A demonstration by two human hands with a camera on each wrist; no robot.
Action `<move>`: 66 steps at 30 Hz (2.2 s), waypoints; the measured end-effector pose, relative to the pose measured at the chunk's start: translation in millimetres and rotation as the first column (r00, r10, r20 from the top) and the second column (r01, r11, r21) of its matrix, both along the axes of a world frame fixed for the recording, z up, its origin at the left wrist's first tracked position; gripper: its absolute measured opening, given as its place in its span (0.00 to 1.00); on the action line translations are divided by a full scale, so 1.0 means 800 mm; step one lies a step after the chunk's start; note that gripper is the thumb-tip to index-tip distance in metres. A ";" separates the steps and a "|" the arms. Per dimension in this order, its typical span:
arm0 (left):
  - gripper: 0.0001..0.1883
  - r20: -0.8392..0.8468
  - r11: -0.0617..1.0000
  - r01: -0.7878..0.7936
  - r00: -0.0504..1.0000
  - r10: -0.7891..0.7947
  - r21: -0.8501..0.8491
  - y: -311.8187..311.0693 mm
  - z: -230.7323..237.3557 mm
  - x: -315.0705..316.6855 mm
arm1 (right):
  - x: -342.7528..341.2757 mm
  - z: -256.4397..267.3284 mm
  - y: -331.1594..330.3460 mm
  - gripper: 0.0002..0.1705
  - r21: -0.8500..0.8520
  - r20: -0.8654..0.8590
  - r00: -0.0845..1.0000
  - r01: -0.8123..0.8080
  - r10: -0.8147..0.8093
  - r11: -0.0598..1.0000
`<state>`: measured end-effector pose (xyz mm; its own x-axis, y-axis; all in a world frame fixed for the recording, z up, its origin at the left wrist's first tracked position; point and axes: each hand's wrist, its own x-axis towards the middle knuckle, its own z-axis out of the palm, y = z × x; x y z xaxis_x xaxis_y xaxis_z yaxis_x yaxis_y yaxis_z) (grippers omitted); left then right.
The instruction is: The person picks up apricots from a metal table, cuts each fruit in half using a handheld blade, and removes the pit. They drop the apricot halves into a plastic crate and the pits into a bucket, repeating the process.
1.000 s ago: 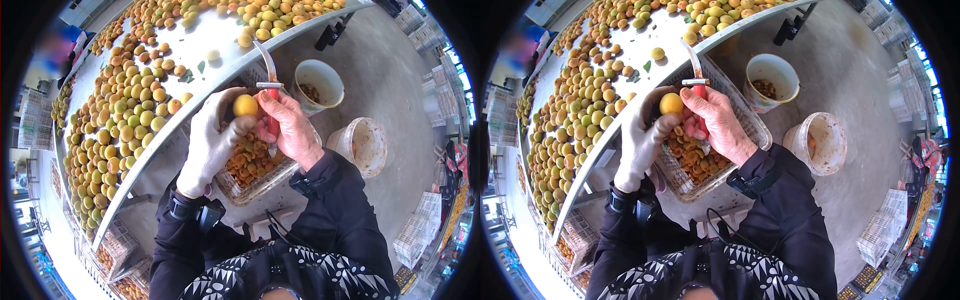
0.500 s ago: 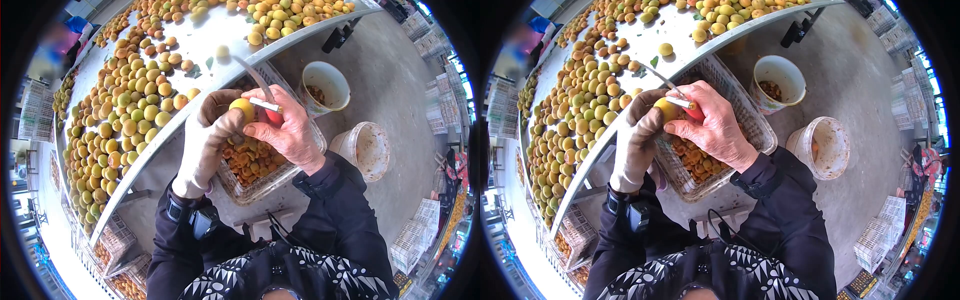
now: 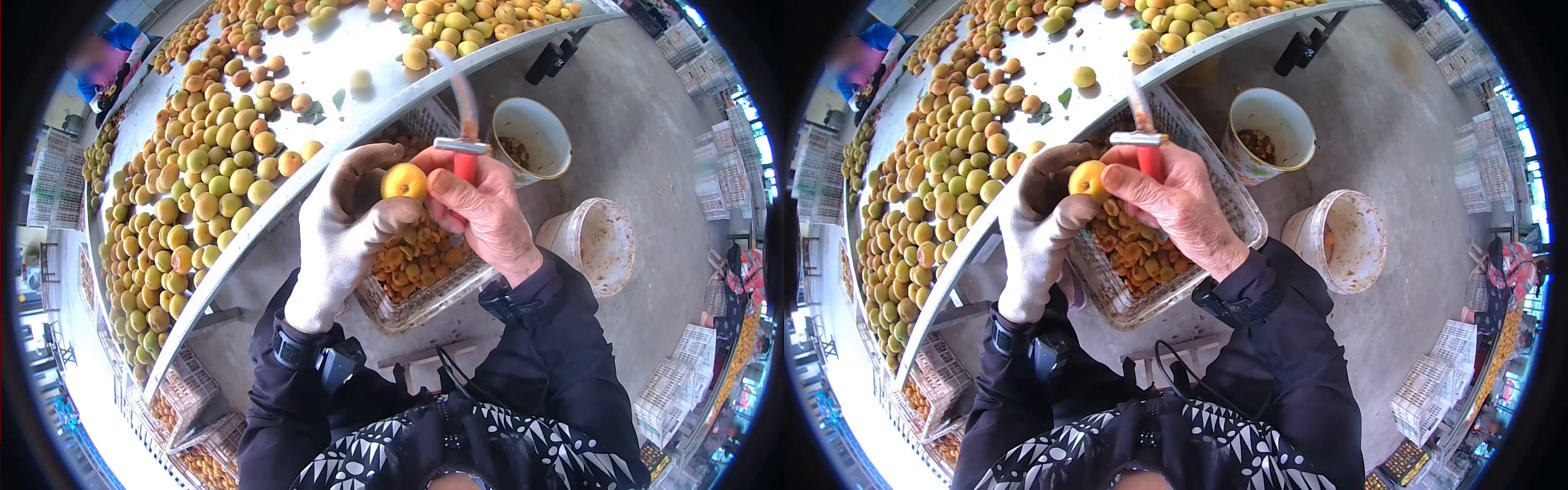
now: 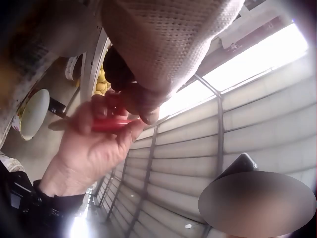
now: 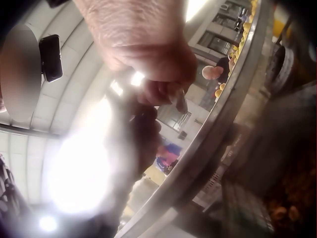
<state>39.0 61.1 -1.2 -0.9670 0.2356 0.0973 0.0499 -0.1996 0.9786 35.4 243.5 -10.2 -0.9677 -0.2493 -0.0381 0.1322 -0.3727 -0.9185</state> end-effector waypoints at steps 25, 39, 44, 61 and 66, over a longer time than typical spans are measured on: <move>0.29 -0.512 0.766 -0.299 0.858 -0.045 -0.569 -0.011 0.006 0.005 | 0.008 0.017 -0.003 0.20 0.026 0.090 0.986 -0.143 0.140 0.989; 0.31 -0.479 0.778 -0.242 0.874 -0.085 -0.579 -0.001 -0.005 0.008 | 0.020 0.002 -0.012 0.12 0.046 0.109 0.993 0.043 -0.048 0.998; 0.30 -0.454 0.780 -0.213 0.885 -0.101 -0.589 -0.005 -0.002 0.010 | 0.019 0.002 -0.014 0.13 0.061 0.086 0.996 0.029 -0.034 0.998; 0.31 -0.441 0.786 -0.233 0.896 -0.056 -0.573 -0.006 -0.006 0.005 | 0.009 0.011 -0.004 0.17 0.015 0.156 0.986 -0.071 0.068 0.997; 0.31 -0.350 0.888 -0.189 0.936 0.033 -0.420 0.000 -0.011 0.011 | 0.012 0.012 -0.003 0.14 0.064 0.064 0.997 -0.047 0.043 0.997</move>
